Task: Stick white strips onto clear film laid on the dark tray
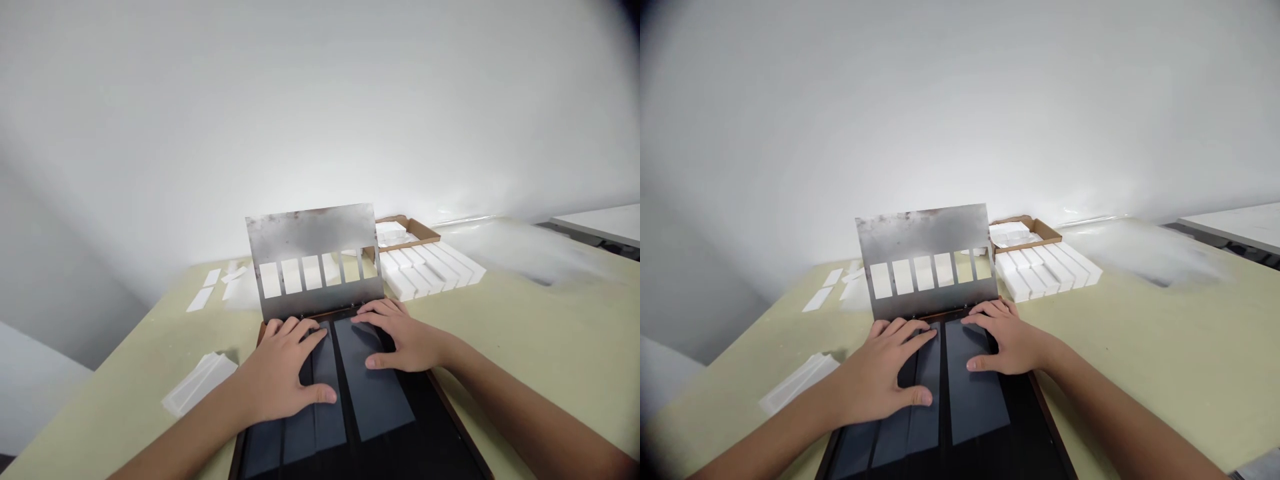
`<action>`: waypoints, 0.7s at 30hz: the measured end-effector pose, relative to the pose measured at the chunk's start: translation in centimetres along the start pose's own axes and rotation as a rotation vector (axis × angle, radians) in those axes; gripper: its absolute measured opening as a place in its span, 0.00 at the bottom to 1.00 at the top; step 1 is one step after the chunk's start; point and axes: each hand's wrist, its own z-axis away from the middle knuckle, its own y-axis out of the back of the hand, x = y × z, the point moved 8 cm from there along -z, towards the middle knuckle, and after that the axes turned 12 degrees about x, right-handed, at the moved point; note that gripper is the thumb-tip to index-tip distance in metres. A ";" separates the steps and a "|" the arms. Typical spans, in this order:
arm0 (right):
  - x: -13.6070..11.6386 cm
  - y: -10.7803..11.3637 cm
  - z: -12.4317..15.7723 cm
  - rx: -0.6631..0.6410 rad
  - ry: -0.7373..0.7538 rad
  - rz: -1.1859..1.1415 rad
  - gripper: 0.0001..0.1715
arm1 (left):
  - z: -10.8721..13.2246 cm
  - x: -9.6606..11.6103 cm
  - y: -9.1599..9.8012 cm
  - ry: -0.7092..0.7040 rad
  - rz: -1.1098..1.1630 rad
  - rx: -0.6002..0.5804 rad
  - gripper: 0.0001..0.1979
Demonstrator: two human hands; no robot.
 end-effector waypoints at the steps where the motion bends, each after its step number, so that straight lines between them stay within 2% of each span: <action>1: 0.1 0.0 0.0 -0.008 -0.001 -0.002 0.49 | 0.0 0.0 0.0 -0.001 0.002 0.004 0.47; 9: 0.7 -0.1 0.3 -0.057 -0.019 -0.011 0.53 | -0.1 0.1 0.3 -0.011 0.004 0.031 0.32; 21: 0.7 -0.1 0.4 -0.113 -0.042 0.013 0.56 | 0.0 0.0 0.2 0.016 -0.009 0.021 0.30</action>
